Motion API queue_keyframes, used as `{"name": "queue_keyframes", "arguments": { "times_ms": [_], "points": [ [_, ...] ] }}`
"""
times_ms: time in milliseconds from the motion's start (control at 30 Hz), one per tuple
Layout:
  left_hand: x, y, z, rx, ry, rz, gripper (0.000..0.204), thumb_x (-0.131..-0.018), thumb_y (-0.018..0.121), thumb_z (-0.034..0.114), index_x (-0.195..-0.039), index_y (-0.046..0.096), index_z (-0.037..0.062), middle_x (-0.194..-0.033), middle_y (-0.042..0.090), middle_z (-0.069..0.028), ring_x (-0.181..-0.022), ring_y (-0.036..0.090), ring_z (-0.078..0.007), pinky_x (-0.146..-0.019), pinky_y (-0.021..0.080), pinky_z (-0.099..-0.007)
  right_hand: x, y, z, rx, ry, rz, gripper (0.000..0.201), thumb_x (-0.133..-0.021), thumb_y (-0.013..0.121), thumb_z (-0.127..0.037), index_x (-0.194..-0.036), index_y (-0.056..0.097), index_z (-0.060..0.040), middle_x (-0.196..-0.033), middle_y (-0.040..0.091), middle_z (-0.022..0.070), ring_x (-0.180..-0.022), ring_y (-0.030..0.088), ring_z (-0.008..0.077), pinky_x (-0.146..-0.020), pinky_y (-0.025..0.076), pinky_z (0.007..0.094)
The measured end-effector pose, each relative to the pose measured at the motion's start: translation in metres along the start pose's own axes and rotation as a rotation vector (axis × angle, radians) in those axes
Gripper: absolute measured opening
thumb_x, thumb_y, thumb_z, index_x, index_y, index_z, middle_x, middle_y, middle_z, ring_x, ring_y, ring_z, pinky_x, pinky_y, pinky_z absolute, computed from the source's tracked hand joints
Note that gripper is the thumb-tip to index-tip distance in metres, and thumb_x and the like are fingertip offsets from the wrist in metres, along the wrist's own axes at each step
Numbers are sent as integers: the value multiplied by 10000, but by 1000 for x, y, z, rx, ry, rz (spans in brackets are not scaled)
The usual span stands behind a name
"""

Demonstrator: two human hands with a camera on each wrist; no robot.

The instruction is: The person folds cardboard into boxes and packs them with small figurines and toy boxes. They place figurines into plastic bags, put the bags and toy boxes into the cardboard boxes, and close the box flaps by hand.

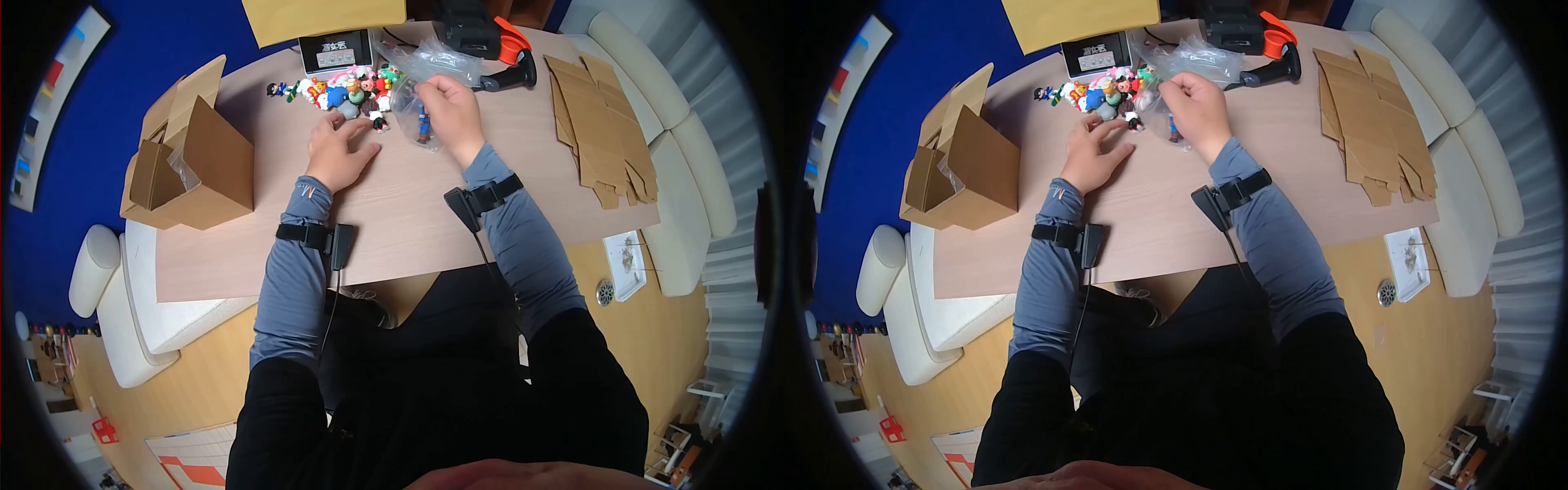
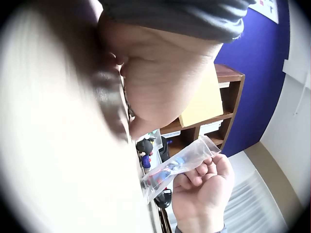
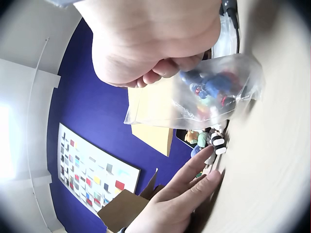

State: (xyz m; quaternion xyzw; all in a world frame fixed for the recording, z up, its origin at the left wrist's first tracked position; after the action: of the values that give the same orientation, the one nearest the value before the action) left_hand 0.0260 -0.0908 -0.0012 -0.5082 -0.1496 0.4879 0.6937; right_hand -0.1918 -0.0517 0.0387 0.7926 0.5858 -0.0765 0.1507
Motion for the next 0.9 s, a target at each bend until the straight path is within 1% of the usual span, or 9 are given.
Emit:
{"name": "queue_keyframes", "arguments": {
  "times_ms": [100,233,367,567,633,667,733,833,900],
  "points": [
    [-4,-9,16,211,98,27,609,-846,767,438,-1412,616,269,-1467,470,-211,-1335,449,-407,-1135,341,-483,2,3,2,-44,54,-10,177,-941,654,-142,-838,660,1,-675,600,-30,-565,499,29,-491,396,234],
    [3,4,30,20,238,46,575,-847,766,434,-1382,644,261,-1378,542,-179,-1294,482,-377,-1117,354,-461,4,6,1,-25,48,-12,174,-937,653,-135,-833,658,3,-669,602,-27,-571,507,28,-495,398,235],
    [2,1,26,70,146,-5,585,-860,777,387,-1378,636,153,-1327,572,-170,-1240,522,-351,-1093,389,-444,2,7,5,-3,4,-24,165,-928,652,-127,-822,656,0,-665,601,-27,-566,511,31,-489,394,240],
    [-5,-3,6,139,-1,103,300,-807,793,348,-1012,713,144,-1142,647,-119,-1143,571,-322,-975,439,-437,3,11,9,-6,52,-66,165,-954,640,-135,-835,647,-21,-691,599,-33,-587,520,31,-509,401,224],
    [-6,-7,1,113,-90,104,305,-803,808,334,-825,637,81,-915,670,-95,-911,637,-289,-817,498,-403,3,10,10,-23,46,-53,159,-924,647,-124,-821,655,-3,-663,598,-29,-570,508,33,-486,386,235],
    [-6,-12,5,112,-90,104,305,-803,808,334,-825,637,81,-915,670,-95,-911,637,-289,-817,498,-403,2,9,9,-6,17,-47,160,-924,646,-122,-816,653,-5,-662,596,-29,-569,510,34,-481,385,236],
    [-3,-10,6,212,-196,-69,367,-822,812,337,-748,585,58,-727,621,-65,-680,608,-243,-665,506,-375,2,8,6,11,-11,-41,160,-924,646,-121,-812,651,-7,-660,594,-30,-567,513,36,-477,384,237],
    [-4,3,10,446,-88,-44,371,-847,806,345,-804,592,46,-633,573,-34,-567,550,-198,-596,493,-353,4,10,7,17,60,-89,174,-984,633,-144,-848,637,-35,-720,603,-36,-609,536,28,-530,418,210],
    [-4,9,8,526,-123,-56,337,-857,802,338,-905,632,51,-707,596,-47,-621,569,-186,-627,501,-348,3,10,8,19,28,-90,175,-984,632,-145,-849,638,-33,-721,603,-36,-604,532,27,-522,416,213]
  ]
}}
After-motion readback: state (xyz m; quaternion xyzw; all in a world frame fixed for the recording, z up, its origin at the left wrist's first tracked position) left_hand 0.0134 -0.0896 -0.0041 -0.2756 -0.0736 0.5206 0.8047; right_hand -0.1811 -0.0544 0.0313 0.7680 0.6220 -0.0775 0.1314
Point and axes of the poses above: each hand's wrist, its own x-axis away from the middle knuckle, its own y-axis out of the palm, z = x × y, the point moved 7 cm from there along -x, towards the middle knuckle
